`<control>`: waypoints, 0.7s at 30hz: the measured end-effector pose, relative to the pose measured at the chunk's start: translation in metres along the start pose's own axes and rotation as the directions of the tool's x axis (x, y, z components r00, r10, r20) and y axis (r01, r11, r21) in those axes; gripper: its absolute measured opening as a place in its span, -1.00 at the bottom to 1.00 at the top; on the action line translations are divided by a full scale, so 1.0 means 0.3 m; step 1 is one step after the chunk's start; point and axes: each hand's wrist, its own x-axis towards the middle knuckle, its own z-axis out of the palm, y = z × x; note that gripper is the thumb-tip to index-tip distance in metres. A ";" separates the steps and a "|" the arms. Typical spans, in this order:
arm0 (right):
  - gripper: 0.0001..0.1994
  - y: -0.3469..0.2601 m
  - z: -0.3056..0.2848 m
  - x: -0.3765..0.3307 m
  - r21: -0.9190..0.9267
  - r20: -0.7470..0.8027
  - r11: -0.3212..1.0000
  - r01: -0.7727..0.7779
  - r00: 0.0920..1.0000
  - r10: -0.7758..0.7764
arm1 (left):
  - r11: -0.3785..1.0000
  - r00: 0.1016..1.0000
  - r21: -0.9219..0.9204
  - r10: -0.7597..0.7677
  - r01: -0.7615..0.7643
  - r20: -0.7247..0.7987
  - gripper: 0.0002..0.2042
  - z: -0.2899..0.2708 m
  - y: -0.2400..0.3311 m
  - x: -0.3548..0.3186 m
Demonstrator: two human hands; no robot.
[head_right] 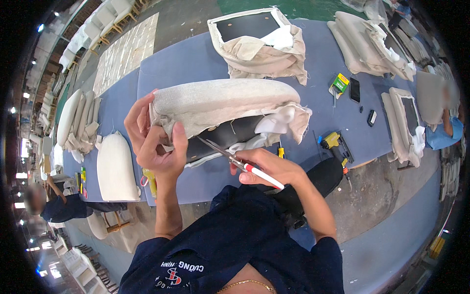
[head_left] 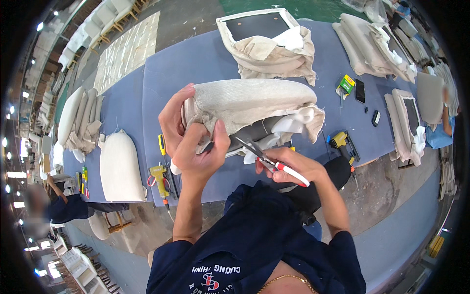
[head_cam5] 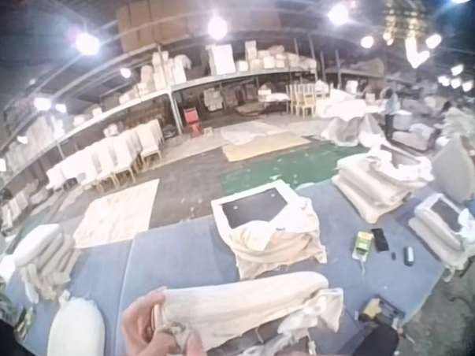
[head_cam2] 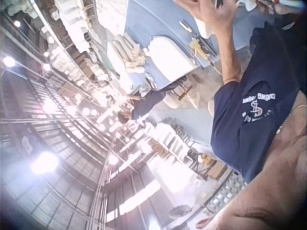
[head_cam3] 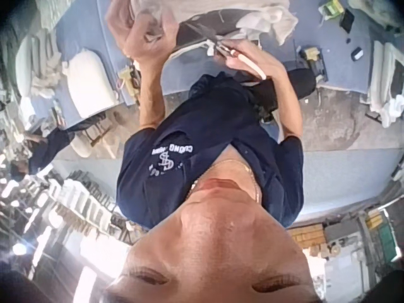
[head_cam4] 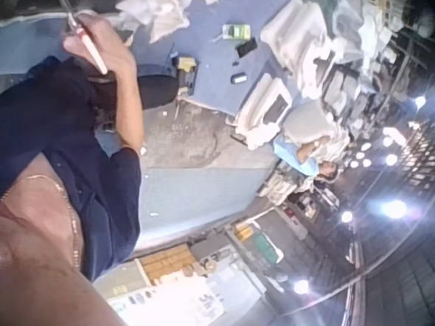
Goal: The person is upholstering a chair component, likely an armrest or seat frame. They use a staple gun to secure fabric over a foam-covered frame, repeatedly pulling the material taut and trimming excess with scissors. The process involves folding edges and ensuring a smooth finish on the upholstered piece.
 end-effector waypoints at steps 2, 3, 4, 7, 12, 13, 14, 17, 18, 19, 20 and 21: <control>-0.20 -0.032 -0.033 0.015 -0.032 0.072 0.998 -0.055 0.996 0.057 | 0.995 0.999 -0.099 -0.022 0.025 0.023 -0.63 -0.016 -0.005 -0.006; -0.19 -0.037 -0.043 0.023 -0.049 0.107 0.995 -0.081 0.991 0.086 | 0.989 0.998 -0.144 -0.031 0.038 0.050 -0.65 -0.030 -0.005 -0.004; -0.17 -0.029 -0.054 0.038 -0.061 0.109 0.997 -0.039 0.993 0.045 | 0.981 0.997 -0.187 -0.032 0.045 0.073 -0.66 -0.041 -0.007 0.002; -0.17 -0.039 -0.082 0.069 -0.101 0.098 0.994 0.031 0.995 -0.021 | 0.950 0.986 -0.284 -0.095 0.131 0.138 -0.68 -0.064 -0.003 0.001; -0.20 -0.023 -0.046 0.140 -0.126 -0.037 0.985 0.115 0.992 -0.121 | 0.952 0.973 -0.258 -0.110 0.162 0.205 -0.64 -0.085 0.010 0.000; -0.22 -0.026 -0.040 0.151 -0.162 -0.066 0.979 0.120 0.989 -0.132 | 0.955 0.971 -0.247 -0.115 0.166 0.208 -0.62 -0.087 0.010 -0.002; -0.23 -0.027 -0.037 0.157 -0.198 -0.096 0.972 0.124 0.985 -0.145 | 0.953 0.971 -0.250 -0.117 0.168 0.208 -0.62 -0.091 0.006 -0.004; -0.28 -0.019 -0.036 0.152 -0.172 -0.093 0.980 0.096 0.989 -0.113 | 0.947 0.970 -0.273 -0.111 0.170 0.218 -0.64 -0.098 -0.016 -0.002; -0.28 -0.011 -0.034 0.146 -0.157 -0.109 0.984 0.086 0.989 -0.104 | 0.944 0.969 -0.285 -0.102 0.166 0.226 -0.67 -0.099 -0.022 0.001; -0.29 0.000 -0.030 0.147 -0.141 -0.120 0.987 0.082 0.988 -0.099 | 0.943 0.968 -0.291 -0.093 0.160 0.234 -0.69 -0.103 -0.027 0.005; -0.29 0.005 -0.027 0.145 -0.125 -0.132 0.989 0.077 0.987 -0.094 | 0.936 0.966 -0.311 -0.087 0.163 0.242 -0.70 -0.104 -0.031 0.007; -0.30 0.004 -0.027 0.140 -0.100 -0.135 0.992 0.082 0.986 -0.095 | 0.929 0.965 -0.332 -0.082 0.165 0.251 -0.70 -0.105 -0.035 0.009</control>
